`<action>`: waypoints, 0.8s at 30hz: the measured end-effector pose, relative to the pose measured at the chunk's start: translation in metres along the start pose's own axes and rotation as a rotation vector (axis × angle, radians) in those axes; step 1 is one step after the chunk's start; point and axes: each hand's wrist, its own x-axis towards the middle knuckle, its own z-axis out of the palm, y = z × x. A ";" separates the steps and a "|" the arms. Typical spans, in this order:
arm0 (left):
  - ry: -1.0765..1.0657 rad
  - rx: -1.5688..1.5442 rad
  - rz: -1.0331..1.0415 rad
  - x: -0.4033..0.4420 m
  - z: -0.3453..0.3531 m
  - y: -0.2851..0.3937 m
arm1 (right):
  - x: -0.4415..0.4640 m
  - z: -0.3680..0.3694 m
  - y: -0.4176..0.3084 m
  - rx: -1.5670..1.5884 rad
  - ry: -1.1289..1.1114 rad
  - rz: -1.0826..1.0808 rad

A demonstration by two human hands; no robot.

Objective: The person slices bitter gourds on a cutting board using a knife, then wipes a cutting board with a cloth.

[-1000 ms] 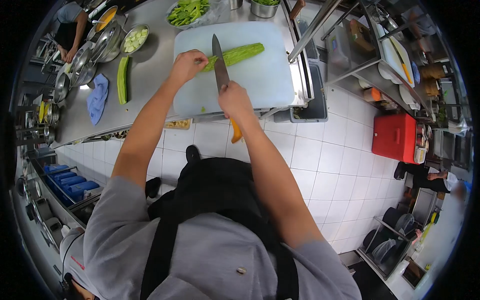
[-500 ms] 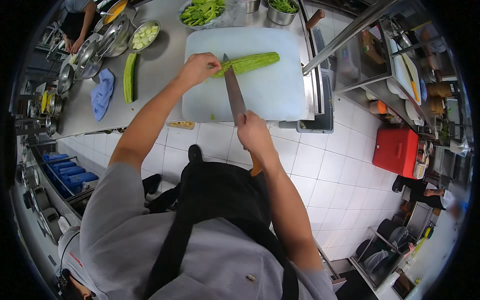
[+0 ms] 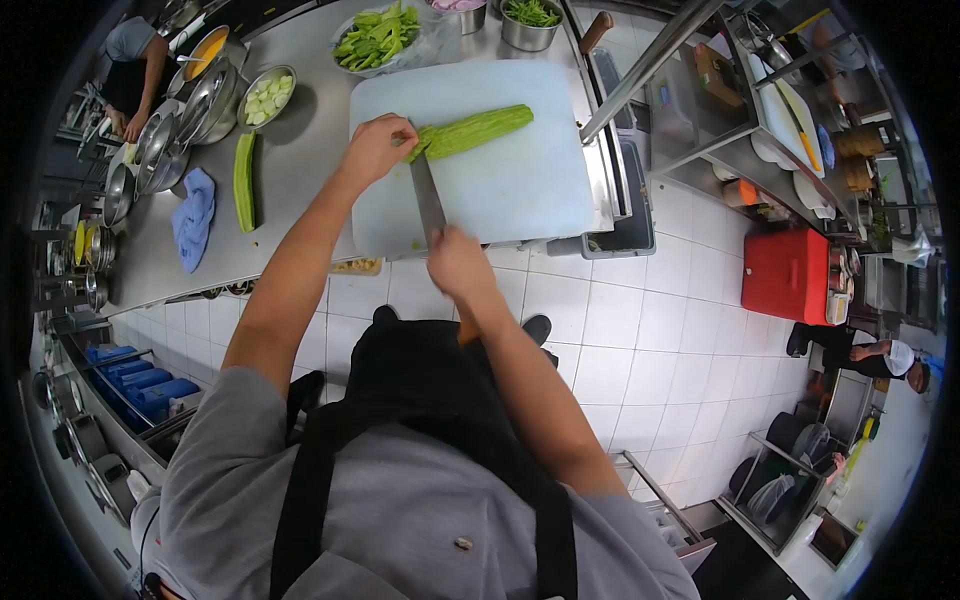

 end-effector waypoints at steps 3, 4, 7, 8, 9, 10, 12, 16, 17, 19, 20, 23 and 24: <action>0.004 -0.006 -0.009 -0.002 0.004 -0.002 | -0.074 -0.012 0.042 -0.198 0.011 -0.043; 0.056 0.072 0.042 -0.005 0.011 -0.008 | -0.096 -0.031 0.039 -0.211 -0.042 0.016; -0.019 0.155 0.009 -0.005 0.000 0.000 | -0.153 -0.089 0.030 -0.302 -0.101 0.099; -0.155 0.151 -0.070 -0.003 -0.007 0.004 | -0.163 -0.093 0.038 -0.304 -0.106 0.082; -0.140 0.161 -0.079 0.002 -0.011 0.001 | -0.168 -0.095 0.049 -0.360 0.051 0.142; 0.008 0.164 -0.088 0.012 -0.013 -0.005 | -0.169 -0.098 0.057 -0.410 0.210 0.206; 0.305 0.216 -0.098 0.049 -0.029 -0.013 | -0.161 -0.109 0.073 -0.493 0.173 0.266; 0.716 0.533 -0.082 0.101 -0.065 0.005 | -0.154 -0.133 0.056 -0.527 0.122 0.275; 0.537 0.404 -0.027 0.101 -0.069 0.014 | -0.145 -0.132 0.055 -0.528 0.122 0.275; 0.115 0.236 0.023 0.085 -0.053 0.028 | -0.119 -0.126 0.059 -0.314 0.233 0.162; -0.128 0.200 0.025 0.061 -0.036 0.037 | -0.099 -0.120 0.066 -0.222 0.248 0.081; -0.120 0.148 0.145 0.004 0.006 0.033 | -0.018 -0.088 0.076 0.075 0.258 -0.052; -0.053 0.050 0.114 -0.006 0.013 0.026 | -0.011 -0.096 0.029 0.209 0.156 0.101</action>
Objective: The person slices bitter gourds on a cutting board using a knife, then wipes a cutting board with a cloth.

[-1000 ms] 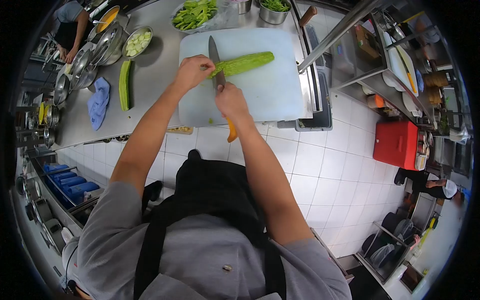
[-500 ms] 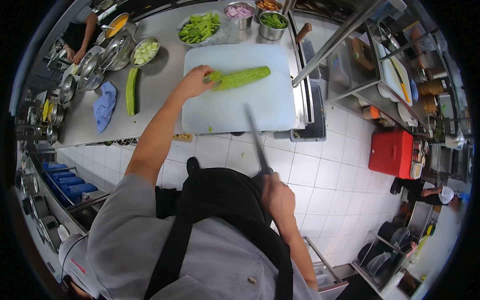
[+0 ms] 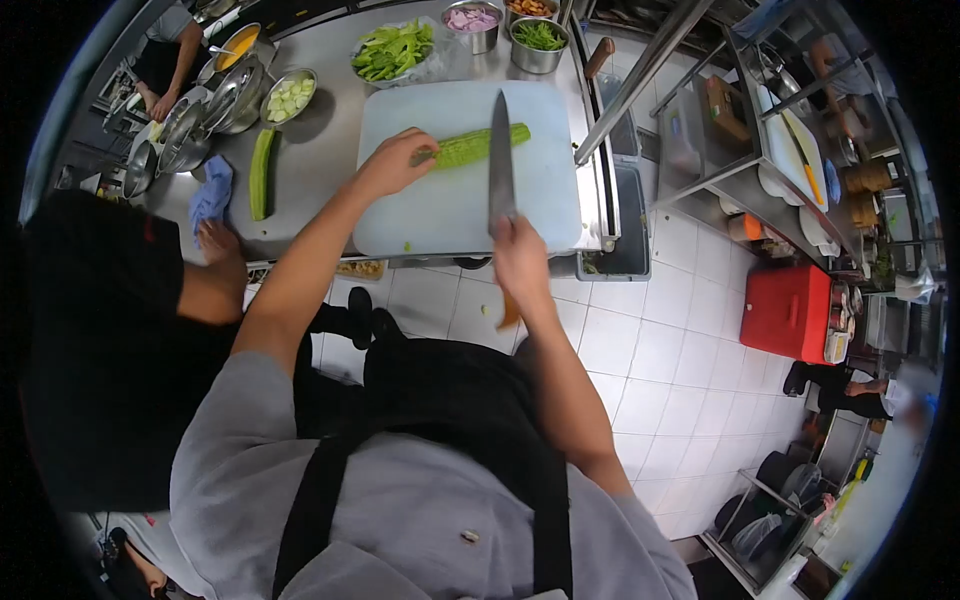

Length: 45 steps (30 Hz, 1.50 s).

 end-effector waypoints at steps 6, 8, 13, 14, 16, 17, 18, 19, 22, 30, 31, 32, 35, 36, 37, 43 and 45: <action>0.155 -0.157 -0.095 -0.013 0.011 -0.001 | 0.092 0.059 -0.031 0.041 0.002 -0.087; 0.152 -0.161 -0.111 -0.016 0.013 0.001 | 0.097 0.064 -0.027 0.027 0.014 -0.105; 0.197 -0.222 -0.121 -0.009 0.013 -0.003 | 0.096 0.064 -0.038 -0.008 0.043 -0.060; 0.195 -0.229 -0.120 -0.008 0.014 -0.003 | 0.095 0.064 -0.038 -0.012 0.046 -0.056; 0.177 -0.206 -0.118 -0.007 0.012 -0.006 | 0.093 0.065 -0.040 -0.016 0.058 -0.095; 0.183 -0.206 -0.113 -0.005 0.010 -0.007 | 0.094 0.066 -0.043 -0.019 0.061 -0.102; 0.137 -0.198 -0.147 -0.003 0.008 -0.007 | 0.092 0.066 -0.047 -0.016 0.056 -0.075; 0.089 -0.191 -0.182 -0.002 0.007 -0.006 | 0.089 0.065 -0.050 -0.012 0.050 -0.045; 0.067 -0.151 -0.168 0.000 0.005 -0.004 | 0.081 0.065 -0.045 -0.012 -0.008 -0.013; 0.080 -0.158 -0.143 -0.003 0.003 -0.001 | 0.037 0.064 -0.030 -0.097 -0.087 0.036; 0.089 -0.164 -0.136 -0.004 0.003 -0.003 | 0.030 0.064 -0.027 -0.130 -0.120 0.030; 0.084 -0.172 -0.132 -0.005 0.003 -0.004 | 0.024 0.070 -0.016 -0.133 -0.114 0.038; 0.095 -0.217 -0.145 -0.007 0.003 -0.002 | 0.008 0.084 0.020 -0.209 -0.089 -0.041; 0.127 -0.187 -0.133 -0.009 0.004 -0.002 | -0.003 0.084 0.023 -0.205 -0.108 -0.042; 0.159 -0.156 -0.117 -0.010 0.006 -0.002 | -0.014 0.080 0.024 -0.203 -0.112 -0.040; 0.320 -0.171 -0.046 -0.018 0.035 -0.003 | -0.083 0.006 0.017 -0.423 -0.250 -0.019; 0.274 -0.073 -0.004 -0.016 0.032 -0.001 | -0.104 -0.022 0.015 -0.424 -0.268 -0.001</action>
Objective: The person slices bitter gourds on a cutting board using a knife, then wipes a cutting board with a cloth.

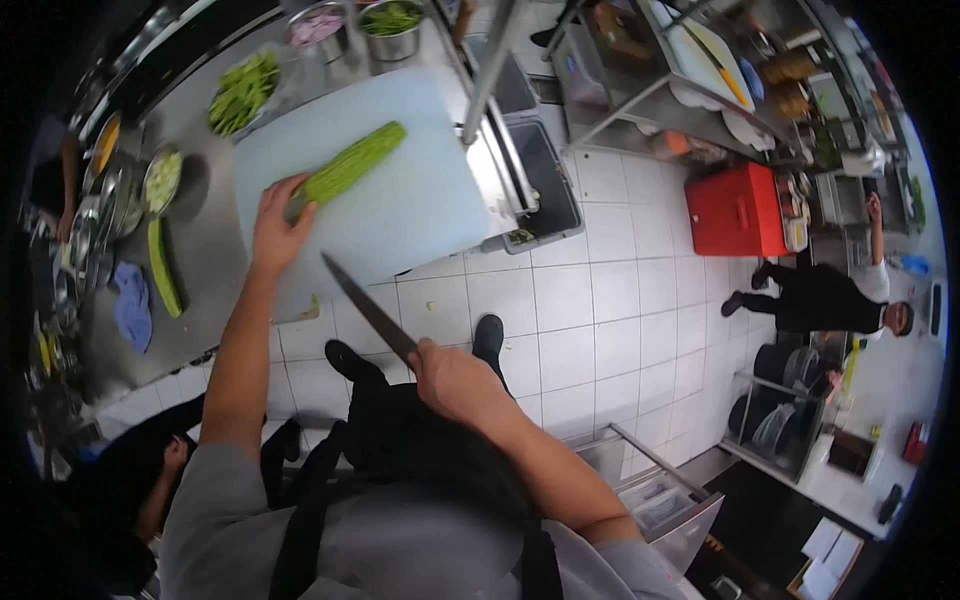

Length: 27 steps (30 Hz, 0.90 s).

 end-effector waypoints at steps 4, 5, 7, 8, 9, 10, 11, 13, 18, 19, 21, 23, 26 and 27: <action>-0.020 0.071 -0.047 0.002 0.010 0.000 | -0.036 -0.033 0.029 -0.095 -0.073 -0.010; -0.033 0.072 -0.035 0.003 0.015 0.003 | -0.040 -0.038 0.041 -0.104 -0.079 -0.029; 0.020 0.190 -0.074 0.001 0.015 0.007 | -0.042 -0.045 0.061 -0.078 0.016 -0.032; 0.037 0.226 -0.083 0.000 0.016 0.003 | -0.041 -0.049 0.069 -0.062 0.102 -0.041; 0.054 0.250 -0.097 0.000 0.019 0.005 | -0.038 -0.055 0.076 -0.062 0.090 -0.071; 0.072 0.318 -0.129 0.001 0.019 0.006 | -0.030 -0.062 0.083 -0.076 0.137 -0.052; 0.094 0.391 -0.171 -0.001 0.017 0.005 | -0.021 -0.067 0.088 -0.090 0.179 -0.041; 0.211 0.430 -0.254 -0.003 0.019 -0.004 | -0.004 -0.070 0.104 -0.160 0.167 -0.102; 0.654 0.102 -0.519 0.024 0.012 -0.043 | 0.006 -0.101 0.094 -0.309 0.004 0.009; 0.629 0.190 -0.447 0.044 0.000 -0.037 | 0.006 -0.102 0.092 -0.311 0.006 -0.004; 0.610 0.299 -0.315 0.092 -0.029 -0.024 | 0.005 -0.097 0.089 -0.310 -0.003 0.048; 0.598 0.313 -0.249 0.134 -0.046 -0.036 | 0.006 -0.087 0.083 -0.293 0.015 0.087; 0.691 0.609 -0.080 0.156 -0.042 -0.053 | 0.010 -0.071 0.074 -0.125 0.098 0.110; 0.474 0.307 -0.135 0.149 -0.037 -0.050 | 0.013 -0.068 0.064 -0.010 0.165 0.084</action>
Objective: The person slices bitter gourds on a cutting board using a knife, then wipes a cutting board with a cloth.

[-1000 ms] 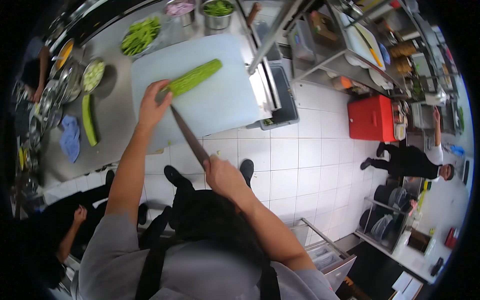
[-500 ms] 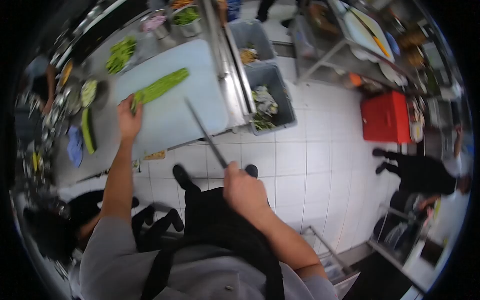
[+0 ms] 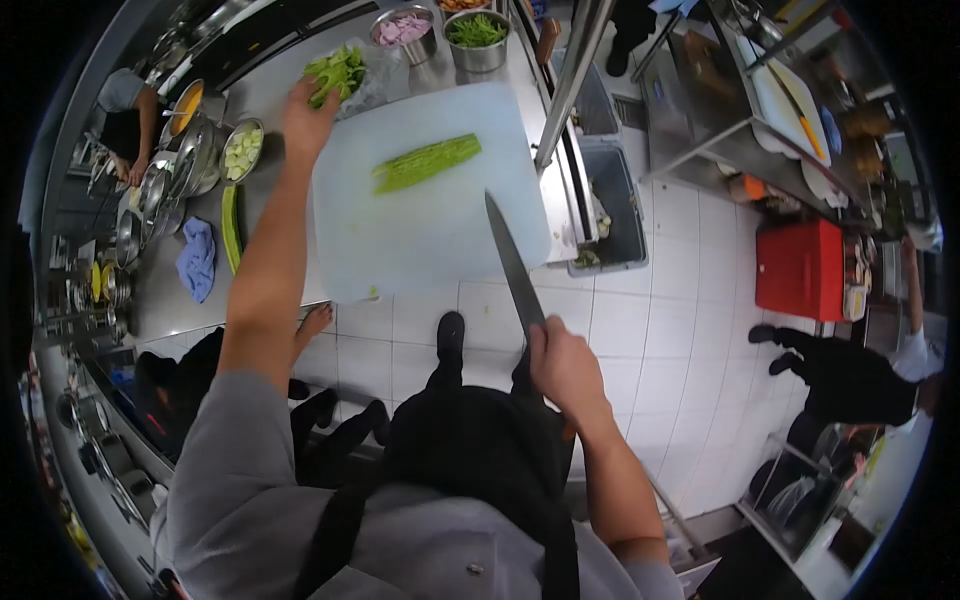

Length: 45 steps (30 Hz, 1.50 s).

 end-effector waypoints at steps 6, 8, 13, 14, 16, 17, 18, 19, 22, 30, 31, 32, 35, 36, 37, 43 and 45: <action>-0.588 -0.349 0.096 -0.109 -0.032 0.043 | 0.098 0.062 -0.092 0.692 0.189 0.112; -0.495 -0.396 0.071 -0.119 -0.029 0.038 | 0.146 0.085 -0.117 0.728 0.261 0.027; -0.583 -0.462 0.046 -0.104 -0.030 0.031 | 0.217 0.119 -0.155 0.564 0.417 -0.058; -0.617 -0.448 0.065 -0.101 -0.031 0.030 | 0.219 0.122 -0.154 0.564 0.416 -0.049; -0.635 -0.454 0.074 -0.098 -0.031 0.026 | 0.210 0.107 -0.167 0.618 0.287 0.070; -0.646 -0.459 0.084 -0.096 -0.031 0.025 | 0.210 0.105 -0.169 0.618 0.289 0.074; -0.650 -0.462 0.084 -0.096 -0.030 0.023 | 0.209 0.104 -0.170 0.618 0.272 0.069; -0.646 -0.440 0.099 -0.096 -0.029 0.023 | 0.207 0.104 -0.170 0.618 0.255 0.065; -0.642 -0.411 0.139 -0.094 -0.029 0.023 | 0.198 0.105 -0.170 0.567 0.221 0.087; -0.644 -0.399 0.184 -0.094 -0.027 0.019 | 0.167 0.126 -0.150 0.433 0.155 0.032; -0.640 -0.399 0.192 -0.093 -0.027 0.019 | 0.163 0.127 -0.147 0.393 0.179 -0.013; -0.639 -0.399 0.199 -0.094 -0.027 0.019 | 0.158 0.129 -0.144 0.395 0.180 -0.011; -0.640 -0.402 0.182 -0.094 -0.029 0.019 | 0.127 0.116 -0.153 0.463 0.055 0.055; -0.642 -0.404 0.187 -0.095 -0.028 0.019 | 0.121 0.117 -0.153 0.449 0.036 0.056; -0.635 -0.409 0.176 -0.095 -0.028 0.018 | 0.115 0.118 -0.153 0.434 0.017 0.057; -0.673 -0.422 0.178 -0.091 -0.029 0.016 | 0.071 0.123 -0.140 0.380 -0.103 0.070; -0.696 -0.431 0.188 -0.092 -0.029 0.017 | 0.048 0.114 -0.134 0.318 -0.125 0.096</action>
